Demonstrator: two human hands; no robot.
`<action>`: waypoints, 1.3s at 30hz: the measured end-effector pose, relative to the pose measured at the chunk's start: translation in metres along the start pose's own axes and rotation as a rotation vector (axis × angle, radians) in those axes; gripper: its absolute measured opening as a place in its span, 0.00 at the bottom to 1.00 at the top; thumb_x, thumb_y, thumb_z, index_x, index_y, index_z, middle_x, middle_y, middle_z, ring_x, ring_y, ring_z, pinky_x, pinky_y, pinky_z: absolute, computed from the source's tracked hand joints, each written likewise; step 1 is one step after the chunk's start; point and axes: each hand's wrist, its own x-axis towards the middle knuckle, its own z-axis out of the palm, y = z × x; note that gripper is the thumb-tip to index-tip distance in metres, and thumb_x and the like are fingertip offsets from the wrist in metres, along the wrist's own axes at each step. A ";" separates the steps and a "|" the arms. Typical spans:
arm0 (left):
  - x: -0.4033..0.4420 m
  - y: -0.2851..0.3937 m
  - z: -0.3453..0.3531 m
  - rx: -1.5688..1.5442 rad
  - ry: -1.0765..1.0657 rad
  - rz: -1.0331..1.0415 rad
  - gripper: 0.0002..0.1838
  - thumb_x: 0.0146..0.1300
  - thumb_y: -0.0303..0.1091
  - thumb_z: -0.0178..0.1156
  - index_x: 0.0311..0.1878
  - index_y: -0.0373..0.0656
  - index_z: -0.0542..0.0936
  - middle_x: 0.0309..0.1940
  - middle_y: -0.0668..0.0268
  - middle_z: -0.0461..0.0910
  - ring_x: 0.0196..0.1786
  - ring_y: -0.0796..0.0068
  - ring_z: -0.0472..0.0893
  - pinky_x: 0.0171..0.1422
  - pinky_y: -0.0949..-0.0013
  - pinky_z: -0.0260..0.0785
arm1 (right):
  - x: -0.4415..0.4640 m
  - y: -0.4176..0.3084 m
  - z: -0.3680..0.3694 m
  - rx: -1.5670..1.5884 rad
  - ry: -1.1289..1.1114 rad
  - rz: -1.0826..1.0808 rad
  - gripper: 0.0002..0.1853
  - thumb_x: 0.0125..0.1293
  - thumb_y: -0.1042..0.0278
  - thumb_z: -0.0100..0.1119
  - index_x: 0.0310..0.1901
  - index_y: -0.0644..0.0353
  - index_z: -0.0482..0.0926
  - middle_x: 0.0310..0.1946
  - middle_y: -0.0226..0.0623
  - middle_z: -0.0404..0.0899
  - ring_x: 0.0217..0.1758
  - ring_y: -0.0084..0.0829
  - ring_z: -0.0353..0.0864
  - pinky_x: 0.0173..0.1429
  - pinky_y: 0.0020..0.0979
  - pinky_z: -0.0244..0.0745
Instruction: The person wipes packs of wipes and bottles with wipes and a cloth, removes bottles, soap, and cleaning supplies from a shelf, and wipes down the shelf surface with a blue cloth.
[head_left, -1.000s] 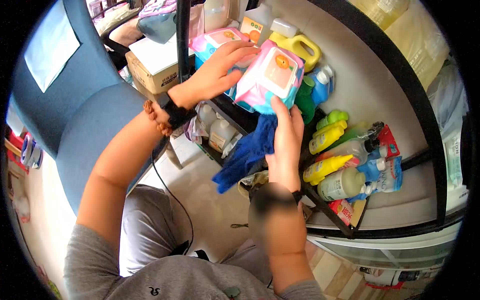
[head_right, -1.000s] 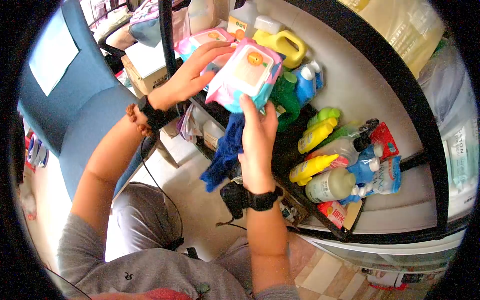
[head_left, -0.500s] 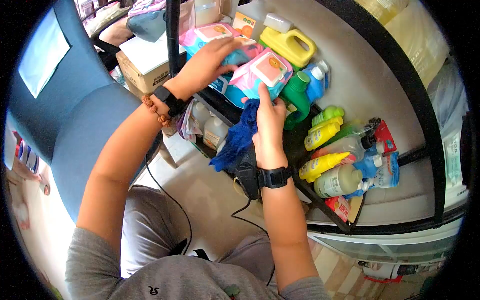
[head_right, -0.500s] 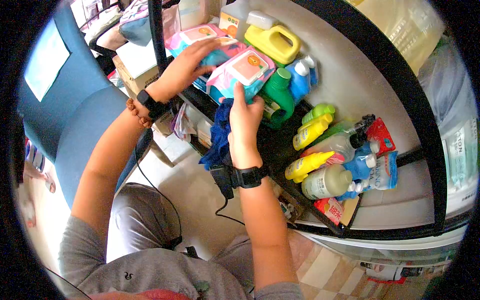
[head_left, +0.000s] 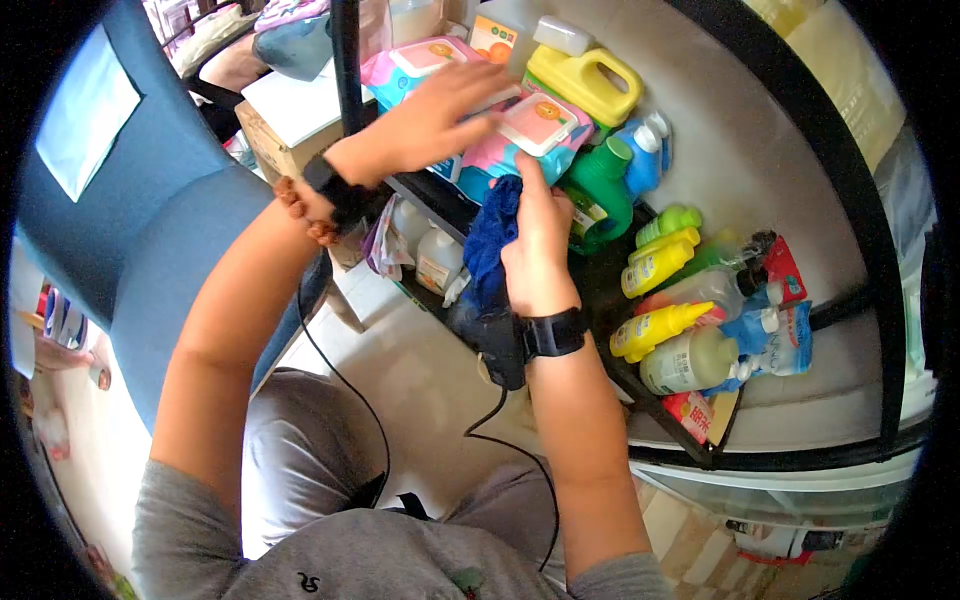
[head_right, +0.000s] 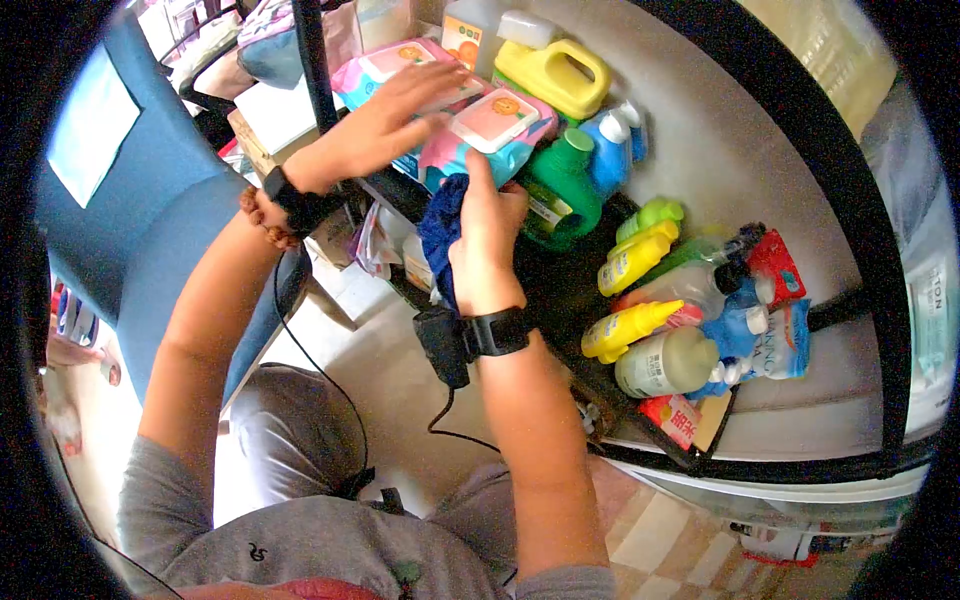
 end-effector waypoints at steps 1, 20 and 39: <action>0.009 0.008 -0.001 -0.013 -0.037 0.047 0.28 0.70 0.43 0.48 0.70 0.40 0.65 0.70 0.51 0.63 0.74 0.51 0.60 0.78 0.52 0.47 | 0.002 -0.001 0.000 0.001 -0.046 0.006 0.13 0.63 0.61 0.64 0.45 0.58 0.80 0.35 0.28 0.82 0.32 0.22 0.80 0.37 0.24 0.74; -0.001 -0.120 0.012 0.681 -0.461 -0.138 0.23 0.70 0.48 0.46 0.63 0.52 0.72 0.70 0.51 0.59 0.72 0.46 0.60 0.69 0.33 0.55 | 0.005 0.011 -0.029 -0.671 -0.131 -0.581 0.49 0.58 0.59 0.71 0.73 0.66 0.50 0.62 0.59 0.70 0.62 0.43 0.74 0.64 0.37 0.69; 0.002 -0.075 0.037 0.804 -0.247 0.055 0.25 0.61 0.40 0.51 0.62 0.48 0.71 0.66 0.47 0.65 0.65 0.38 0.66 0.60 0.36 0.62 | 0.008 0.024 -0.032 -0.487 -0.090 -0.500 0.43 0.62 0.66 0.66 0.72 0.63 0.48 0.52 0.55 0.75 0.53 0.39 0.77 0.56 0.36 0.72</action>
